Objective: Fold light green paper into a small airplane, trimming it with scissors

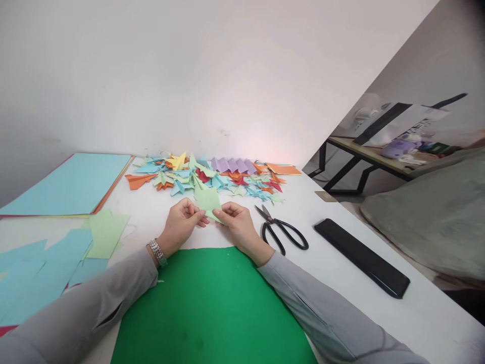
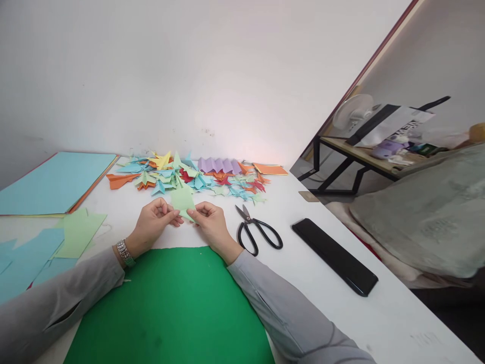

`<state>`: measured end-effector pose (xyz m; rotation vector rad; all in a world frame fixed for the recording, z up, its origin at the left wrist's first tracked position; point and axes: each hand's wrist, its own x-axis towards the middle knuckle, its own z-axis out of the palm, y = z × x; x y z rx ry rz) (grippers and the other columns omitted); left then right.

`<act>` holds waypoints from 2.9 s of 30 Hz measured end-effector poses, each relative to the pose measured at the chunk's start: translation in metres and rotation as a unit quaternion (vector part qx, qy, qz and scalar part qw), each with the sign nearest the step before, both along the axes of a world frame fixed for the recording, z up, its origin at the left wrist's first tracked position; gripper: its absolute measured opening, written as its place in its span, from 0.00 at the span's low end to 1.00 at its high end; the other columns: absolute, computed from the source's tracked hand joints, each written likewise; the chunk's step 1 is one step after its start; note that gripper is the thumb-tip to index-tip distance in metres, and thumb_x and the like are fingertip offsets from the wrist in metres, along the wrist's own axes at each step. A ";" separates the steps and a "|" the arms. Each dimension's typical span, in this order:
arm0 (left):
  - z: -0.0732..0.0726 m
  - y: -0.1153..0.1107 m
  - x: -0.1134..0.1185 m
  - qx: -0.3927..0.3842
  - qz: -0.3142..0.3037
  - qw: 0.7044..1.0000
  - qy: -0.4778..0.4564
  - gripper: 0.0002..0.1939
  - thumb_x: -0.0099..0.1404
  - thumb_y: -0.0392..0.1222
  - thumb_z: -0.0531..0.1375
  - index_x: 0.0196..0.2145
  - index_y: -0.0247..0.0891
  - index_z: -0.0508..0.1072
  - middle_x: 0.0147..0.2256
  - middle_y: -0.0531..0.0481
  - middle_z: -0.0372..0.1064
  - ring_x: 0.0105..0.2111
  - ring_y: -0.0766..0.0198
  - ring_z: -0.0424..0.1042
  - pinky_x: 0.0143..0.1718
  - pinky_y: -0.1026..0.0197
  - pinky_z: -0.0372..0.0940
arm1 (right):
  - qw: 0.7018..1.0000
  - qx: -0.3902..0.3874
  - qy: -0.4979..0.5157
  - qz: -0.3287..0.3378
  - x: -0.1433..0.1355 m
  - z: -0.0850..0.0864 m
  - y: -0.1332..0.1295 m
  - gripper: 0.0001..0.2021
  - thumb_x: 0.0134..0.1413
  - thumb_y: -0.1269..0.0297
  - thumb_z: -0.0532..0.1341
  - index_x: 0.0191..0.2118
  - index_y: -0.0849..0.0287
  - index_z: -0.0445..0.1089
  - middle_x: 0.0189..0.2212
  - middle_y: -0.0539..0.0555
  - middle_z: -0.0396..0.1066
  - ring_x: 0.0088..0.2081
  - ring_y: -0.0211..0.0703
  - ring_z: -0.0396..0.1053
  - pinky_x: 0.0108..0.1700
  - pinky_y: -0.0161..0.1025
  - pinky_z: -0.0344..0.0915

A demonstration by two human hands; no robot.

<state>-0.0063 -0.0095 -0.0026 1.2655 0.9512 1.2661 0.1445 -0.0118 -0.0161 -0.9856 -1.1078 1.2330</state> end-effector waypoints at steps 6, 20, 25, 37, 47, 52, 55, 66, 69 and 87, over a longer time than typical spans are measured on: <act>-0.001 -0.001 0.000 -0.013 0.006 1.000 0.010 0.18 0.50 0.42 0.65 0.22 0.38 0.56 0.16 0.55 0.67 0.20 0.64 0.73 0.22 0.63 0.69 | 1.000 -0.004 -0.009 -0.004 0.000 -0.001 0.000 0.12 0.35 0.58 0.70 0.22 0.59 0.69 0.17 0.46 0.66 0.19 0.33 0.60 0.22 0.33 0.58; 0.005 -0.001 -0.003 -0.080 -0.025 0.996 -0.036 0.09 0.54 0.41 0.59 0.29 0.38 0.60 0.21 0.51 0.71 0.23 0.61 0.73 0.23 0.61 0.67 | 1.000 0.004 -0.008 -0.005 0.001 0.000 0.000 0.12 0.36 0.58 0.69 0.23 0.59 0.70 0.18 0.47 0.67 0.19 0.34 0.62 0.22 0.33 0.59; 0.002 0.000 -0.004 -0.056 -0.092 0.993 0.052 0.13 0.54 0.48 0.61 0.25 0.34 0.69 0.23 0.47 0.72 0.19 0.67 0.68 0.20 0.65 0.63 | 1.000 0.001 -0.009 0.015 0.002 0.000 0.000 0.12 0.35 0.58 0.70 0.23 0.59 0.70 0.18 0.47 0.68 0.20 0.34 0.63 0.24 0.33 0.59; -0.002 0.003 -0.004 -0.046 -0.137 0.980 0.140 0.19 0.55 0.51 0.59 0.15 0.34 0.70 0.14 0.49 0.66 0.13 0.69 0.62 0.15 0.67 0.56 | 0.999 -0.006 0.011 0.047 0.004 -0.002 0.002 0.11 0.32 0.61 0.71 0.22 0.59 0.70 0.19 0.46 0.69 0.20 0.33 0.62 0.25 0.33 0.57; -0.002 0.001 -0.005 -0.003 -0.106 0.976 0.191 0.19 0.57 0.49 0.58 0.14 0.36 0.68 0.10 0.54 0.60 0.12 0.70 0.60 0.16 0.67 0.55 | 0.998 -0.001 -0.004 0.058 0.002 0.000 0.001 0.13 0.34 0.58 0.71 0.23 0.59 0.69 0.18 0.46 0.68 0.20 0.33 0.62 0.25 0.32 0.57; -0.005 0.002 -0.005 -0.001 -0.096 0.975 0.201 0.19 0.58 0.47 0.56 0.14 0.36 0.67 0.10 0.55 0.60 0.13 0.71 0.61 0.17 0.68 0.56 | 0.994 -0.001 -0.044 0.101 0.001 -0.001 0.000 0.15 0.40 0.53 0.67 0.24 0.60 0.68 0.19 0.47 0.68 0.20 0.33 0.64 0.26 0.33 0.60; -0.005 0.002 -0.005 -0.007 -0.090 0.976 0.197 0.18 0.58 0.47 0.56 0.15 0.35 0.67 0.10 0.55 0.60 0.13 0.71 0.61 0.17 0.68 0.56 | 0.989 0.008 -0.089 0.119 0.001 -0.001 0.000 0.18 0.42 0.50 0.65 0.21 0.61 0.66 0.17 0.48 0.67 0.19 0.33 0.63 0.24 0.32 0.59; -0.002 0.003 -0.004 -0.058 -0.106 0.983 0.135 0.19 0.56 0.49 0.57 0.15 0.33 0.69 0.12 0.53 0.62 0.12 0.70 0.61 0.16 0.66 0.56 | 0.991 -0.005 -0.085 0.102 0.000 0.002 0.001 0.19 0.37 0.49 0.67 0.19 0.61 0.66 0.15 0.48 0.68 0.16 0.31 0.61 0.22 0.31 0.57; -0.003 0.003 -0.004 -0.049 -0.098 0.984 0.141 0.20 0.56 0.50 0.57 0.15 0.33 0.69 0.11 0.53 0.61 0.12 0.70 0.61 0.16 0.67 0.56 | 0.991 -0.017 -0.082 0.103 -0.001 0.003 0.001 0.20 0.37 0.48 0.67 0.18 0.61 0.64 0.14 0.48 0.68 0.15 0.31 0.61 0.21 0.31 0.57; 0.001 0.005 -0.007 -0.075 -0.143 0.978 0.133 0.22 0.54 0.52 0.58 0.12 0.32 0.68 0.11 0.50 0.62 0.11 0.71 0.59 0.15 0.66 0.54 | 0.985 -0.012 -0.097 0.139 0.002 0.003 -0.001 0.21 0.35 0.48 0.68 0.17 0.61 0.64 0.14 0.48 0.68 0.16 0.32 0.62 0.21 0.31 0.57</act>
